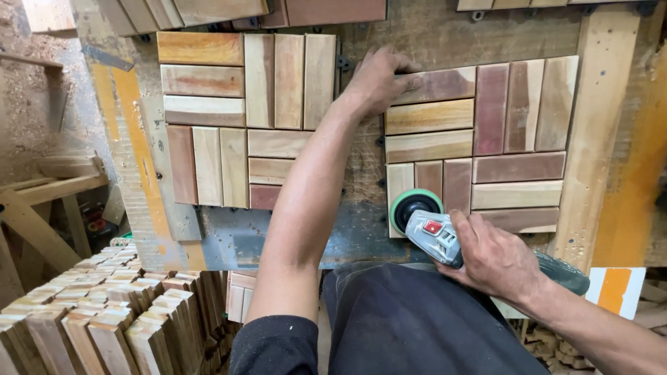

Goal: Sanding the surface of interlocking wooden floor tiles using a handheld orbital sander in a workshop.

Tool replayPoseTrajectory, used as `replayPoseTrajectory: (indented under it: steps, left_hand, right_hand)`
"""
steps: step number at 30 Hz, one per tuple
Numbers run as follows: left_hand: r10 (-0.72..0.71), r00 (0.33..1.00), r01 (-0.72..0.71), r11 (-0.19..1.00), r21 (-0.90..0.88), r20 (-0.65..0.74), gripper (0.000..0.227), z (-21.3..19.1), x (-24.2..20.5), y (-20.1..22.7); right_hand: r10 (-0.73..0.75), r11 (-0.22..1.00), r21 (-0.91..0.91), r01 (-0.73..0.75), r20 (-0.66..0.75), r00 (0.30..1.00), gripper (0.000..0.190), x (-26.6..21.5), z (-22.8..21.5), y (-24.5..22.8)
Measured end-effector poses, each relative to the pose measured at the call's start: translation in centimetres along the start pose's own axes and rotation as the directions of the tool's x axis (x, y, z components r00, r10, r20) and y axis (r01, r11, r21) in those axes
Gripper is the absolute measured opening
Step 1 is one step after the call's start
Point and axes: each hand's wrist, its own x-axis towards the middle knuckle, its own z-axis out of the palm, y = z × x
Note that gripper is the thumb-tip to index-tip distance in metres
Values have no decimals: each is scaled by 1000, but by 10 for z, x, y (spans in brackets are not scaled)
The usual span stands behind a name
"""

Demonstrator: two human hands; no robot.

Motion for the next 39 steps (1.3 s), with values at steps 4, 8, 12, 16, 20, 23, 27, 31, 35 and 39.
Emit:
replayPoseTrajectory:
  steps: [4,8,12,16,20,23,27,31,35,39]
  left_hand:
    - [7,1000,-7,1000,9,4,29,-1,-5,9]
    - [13,1000,-12,999,53,-19,37,4,-3,7]
    - [24,997,-16,994,106,-74,39,14,2,1]
    - [146,980,-124,980,158,-133,31,35,24,-47]
    - [301,909,-166,896,413,-289,31,56,11,-43]
    - [455,809,-158,778,608,-373,41,78,-20,-25]
    - [496,810,-189,726,662,-313,69,112,-50,-13]
    - [462,864,-206,688,696,-201,71,132,-79,2]
    - [493,869,-299,577,760,-32,92,147,-109,13]
    - [590,804,-443,515,734,72,111,169,-140,22]
  right_hand:
    - [84,996,9,-84,-4,996,93,-20,0,4]
    - [147,989,2,-147,-50,988,97,-30,6,15]
    - [299,952,77,-295,-51,953,90,-12,-4,32]
    - [539,817,267,-512,-37,841,81,22,-43,46]
    - [629,745,342,-573,-74,774,78,31,-53,69]
    - [668,697,402,-594,-65,741,77,22,-58,68]
    - [697,632,482,-606,-11,717,74,-5,-60,58]
    - [744,597,385,-704,64,666,82,-60,-24,47]
    - [777,601,297,-742,4,630,91,-96,-1,34]
    - [811,557,341,-757,-29,584,93,-120,14,25]
